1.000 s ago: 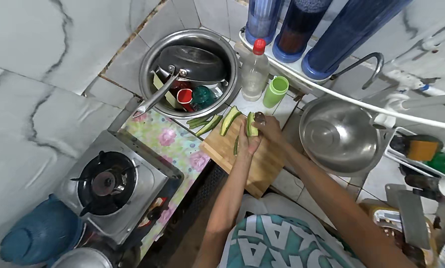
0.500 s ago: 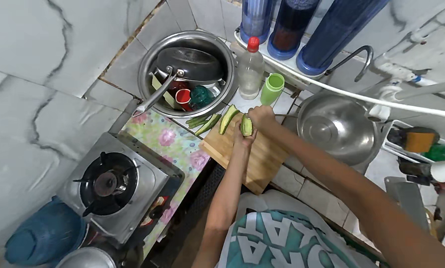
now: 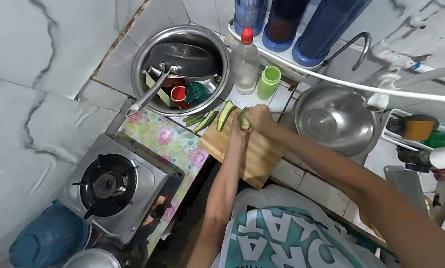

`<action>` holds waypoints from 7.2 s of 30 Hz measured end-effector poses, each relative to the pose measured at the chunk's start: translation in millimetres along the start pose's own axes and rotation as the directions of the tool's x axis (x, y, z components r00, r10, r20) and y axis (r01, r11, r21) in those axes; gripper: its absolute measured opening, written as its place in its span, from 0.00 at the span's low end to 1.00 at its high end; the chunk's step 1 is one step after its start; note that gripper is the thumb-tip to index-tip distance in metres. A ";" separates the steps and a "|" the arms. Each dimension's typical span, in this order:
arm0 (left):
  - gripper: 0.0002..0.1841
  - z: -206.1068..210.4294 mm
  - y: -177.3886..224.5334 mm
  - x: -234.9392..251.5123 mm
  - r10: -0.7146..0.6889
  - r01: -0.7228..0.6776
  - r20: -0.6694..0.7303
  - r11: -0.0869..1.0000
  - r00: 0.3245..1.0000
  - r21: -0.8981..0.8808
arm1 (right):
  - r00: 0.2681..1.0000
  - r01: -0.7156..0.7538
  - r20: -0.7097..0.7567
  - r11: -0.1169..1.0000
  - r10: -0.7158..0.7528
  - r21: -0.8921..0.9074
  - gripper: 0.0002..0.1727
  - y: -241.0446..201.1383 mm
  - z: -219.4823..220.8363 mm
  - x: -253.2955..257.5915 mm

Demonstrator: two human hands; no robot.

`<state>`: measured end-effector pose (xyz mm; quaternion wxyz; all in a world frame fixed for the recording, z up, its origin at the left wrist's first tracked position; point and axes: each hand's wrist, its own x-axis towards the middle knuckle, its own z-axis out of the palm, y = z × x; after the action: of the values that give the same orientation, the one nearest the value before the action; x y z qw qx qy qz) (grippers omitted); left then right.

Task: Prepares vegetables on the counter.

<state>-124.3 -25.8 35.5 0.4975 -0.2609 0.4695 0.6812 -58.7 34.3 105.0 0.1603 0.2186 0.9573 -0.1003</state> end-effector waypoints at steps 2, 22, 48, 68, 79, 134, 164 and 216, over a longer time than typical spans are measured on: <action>0.08 -2.4 3.4 0.0 0.142 -0.147 0.076 0.987 0.987 0.062 | 0.986 0.104 -0.129 0.994 -0.106 -0.020 0.01 -11.0 15.0 -13.5; 0.08 -11.8 -18.2 6.5 0.232 -0.242 0.148 0.968 0.962 0.060 | 0.971 -0.022 0.231 0.943 -0.058 0.333 0.15 18.1 25.2 -3.5; 0.13 -5.6 -9.7 6.5 0.180 -0.162 0.171 0.980 0.969 -0.114 | 0.997 -0.024 0.082 0.976 0.007 0.215 0.08 -1.4 23.9 -11.7; 0.16 -6.8 7.6 26.9 0.110 -0.130 0.402 0.991 0.909 0.023 | 0.866 -0.479 0.069 0.780 0.496 0.403 0.23 102.3 55.2 27.7; 0.12 30.0 -8.4 27.5 0.225 -0.203 0.205 0.971 0.952 -0.124 | 0.982 -0.186 0.017 0.971 0.186 0.151 0.13 18.6 11.0 31.5; 0.33 18.1 -103.3 -51.9 -0.120 -0.740 0.772 0.226 0.624 0.633 | 0.870 -0.405 0.481 0.718 0.111 0.566 0.25 44.9 158.5 -124.3; 0.16 -19.8 -44.4 4.2 -0.031 0.062 0.136 0.971 0.990 -0.231 | 0.967 -0.254 0.061 0.939 0.246 0.234 0.12 40.8 40.3 -22.1; 0.10 36.0 9.5 10.2 -0.159 0.160 -0.012 0.982 0.987 0.098 | 0.939 0.294 -0.221 0.949 -0.265 0.113 0.13 91.1 48.8 20.2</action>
<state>-132.8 10.4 45.9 0.5618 -0.2742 0.4814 0.6144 -22.0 109.9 41.5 0.0295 0.1001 0.9802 -0.1684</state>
